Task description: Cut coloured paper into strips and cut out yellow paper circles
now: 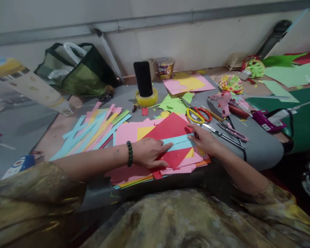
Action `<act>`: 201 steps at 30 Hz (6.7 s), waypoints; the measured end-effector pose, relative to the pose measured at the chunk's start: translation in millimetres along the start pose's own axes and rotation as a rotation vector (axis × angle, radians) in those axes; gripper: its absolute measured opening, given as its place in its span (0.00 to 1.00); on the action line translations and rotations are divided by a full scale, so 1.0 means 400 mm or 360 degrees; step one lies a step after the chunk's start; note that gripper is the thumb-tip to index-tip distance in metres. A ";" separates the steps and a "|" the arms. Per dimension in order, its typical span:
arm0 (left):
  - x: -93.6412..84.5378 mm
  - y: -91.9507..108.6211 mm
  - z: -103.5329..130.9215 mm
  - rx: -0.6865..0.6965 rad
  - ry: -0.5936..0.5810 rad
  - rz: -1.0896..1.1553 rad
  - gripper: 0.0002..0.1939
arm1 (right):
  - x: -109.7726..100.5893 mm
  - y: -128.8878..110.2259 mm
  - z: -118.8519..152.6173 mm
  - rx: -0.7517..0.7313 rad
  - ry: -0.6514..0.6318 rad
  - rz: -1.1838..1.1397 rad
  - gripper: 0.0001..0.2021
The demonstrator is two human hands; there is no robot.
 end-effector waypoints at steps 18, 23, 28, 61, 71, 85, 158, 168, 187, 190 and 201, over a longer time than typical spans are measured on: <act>-0.047 -0.003 -0.068 -0.0047 -0.0067 -0.0044 0.47 | -0.011 -0.039 0.008 0.0151 -0.0022 0.0082 0.32; -0.044 -0.003 -0.067 -0.0045 -0.0034 -0.0040 0.47 | -0.019 -0.045 0.008 0.0251 -0.0111 0.0067 0.37; -0.040 -0.005 -0.066 -0.0036 0.0047 -0.0050 0.46 | -0.022 -0.012 -0.002 0.0126 -0.0189 -0.0129 0.33; 0.156 0.121 0.199 -0.0993 0.0483 -0.0169 0.43 | 0.011 -0.093 0.089 -0.0331 0.0030 0.0848 0.25; 0.235 0.179 0.214 -0.1509 0.0940 -0.0191 0.31 | 0.003 -0.070 0.084 -0.0451 0.0021 0.0667 0.20; 0.246 0.187 0.202 -0.1600 0.0938 -0.0264 0.35 | -0.007 -0.106 0.093 -0.0452 0.0026 0.0684 0.22; 0.045 -0.018 -0.029 -0.0416 0.0963 0.0170 0.11 | -0.134 0.119 0.179 0.0105 0.0622 -0.0155 0.12; 0.049 -0.027 -0.025 -0.0492 0.0941 0.0221 0.19 | -0.129 0.125 0.131 -0.0079 0.0420 -0.0048 0.06; 0.070 0.007 -0.074 -0.0258 0.0437 0.0234 0.41 | -0.128 0.123 0.151 -0.0086 0.0229 -0.0140 0.09; 0.070 0.005 -0.073 -0.0234 0.0483 0.0221 0.41 | -0.127 0.125 0.151 -0.0089 0.0207 -0.0111 0.10; 0.068 0.008 -0.073 -0.0242 0.0452 0.0205 0.41 | -0.133 0.117 0.156 -0.0077 0.0172 -0.0147 0.10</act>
Point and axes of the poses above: each hand's wrist, its own z-axis away from the middle knuckle, its own x-axis out of the palm, y = z × x, the point moved 3 cm from there along -z, towards the middle knuckle, and after that the axes turned 12 degrees about x, right-handed, at the moved point
